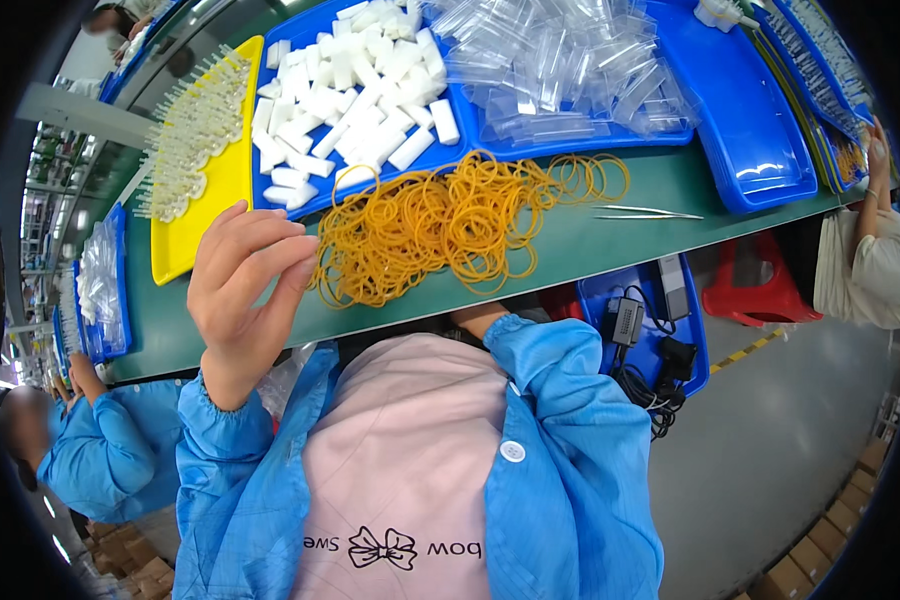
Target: The person inserts white cylindrical components into clear plastic tubes and secures them with rubber bands. They handle the items one at a time, using a yellow tool to assist with the insertion and placement of the rubber bands. The assembled units are placed into a blue tray on the assembly line.
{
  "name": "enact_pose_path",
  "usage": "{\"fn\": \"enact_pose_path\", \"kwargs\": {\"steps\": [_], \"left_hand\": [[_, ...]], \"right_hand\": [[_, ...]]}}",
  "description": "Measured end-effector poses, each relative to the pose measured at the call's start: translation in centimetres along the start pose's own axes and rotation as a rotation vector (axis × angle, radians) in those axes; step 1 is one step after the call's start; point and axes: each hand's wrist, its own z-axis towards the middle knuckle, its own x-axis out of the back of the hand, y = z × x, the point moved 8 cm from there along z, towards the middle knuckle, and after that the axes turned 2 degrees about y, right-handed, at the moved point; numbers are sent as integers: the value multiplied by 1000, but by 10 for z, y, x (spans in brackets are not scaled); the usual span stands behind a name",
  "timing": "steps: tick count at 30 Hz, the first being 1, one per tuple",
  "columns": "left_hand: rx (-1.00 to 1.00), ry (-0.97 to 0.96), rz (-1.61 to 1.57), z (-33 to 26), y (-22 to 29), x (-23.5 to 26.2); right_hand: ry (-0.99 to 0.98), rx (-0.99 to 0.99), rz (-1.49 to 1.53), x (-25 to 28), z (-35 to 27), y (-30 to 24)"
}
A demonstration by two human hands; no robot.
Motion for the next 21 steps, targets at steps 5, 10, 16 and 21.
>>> {"fn": "enact_pose_path", "kwargs": {"steps": [5,10,16,21], "left_hand": [[8,-36,-17,-35,4,-3],[20,-17,-25,-52,5,0],[100,27,-151,-61,3,11],[313,-158,-733,-86,26,-25]], "right_hand": [[-25,17,48,9,-22,11],[-23,-16,205,12,-35,26],[-47,-286,823,82,-86,-4],[188,-85,1045,164,-107,-67]]}}
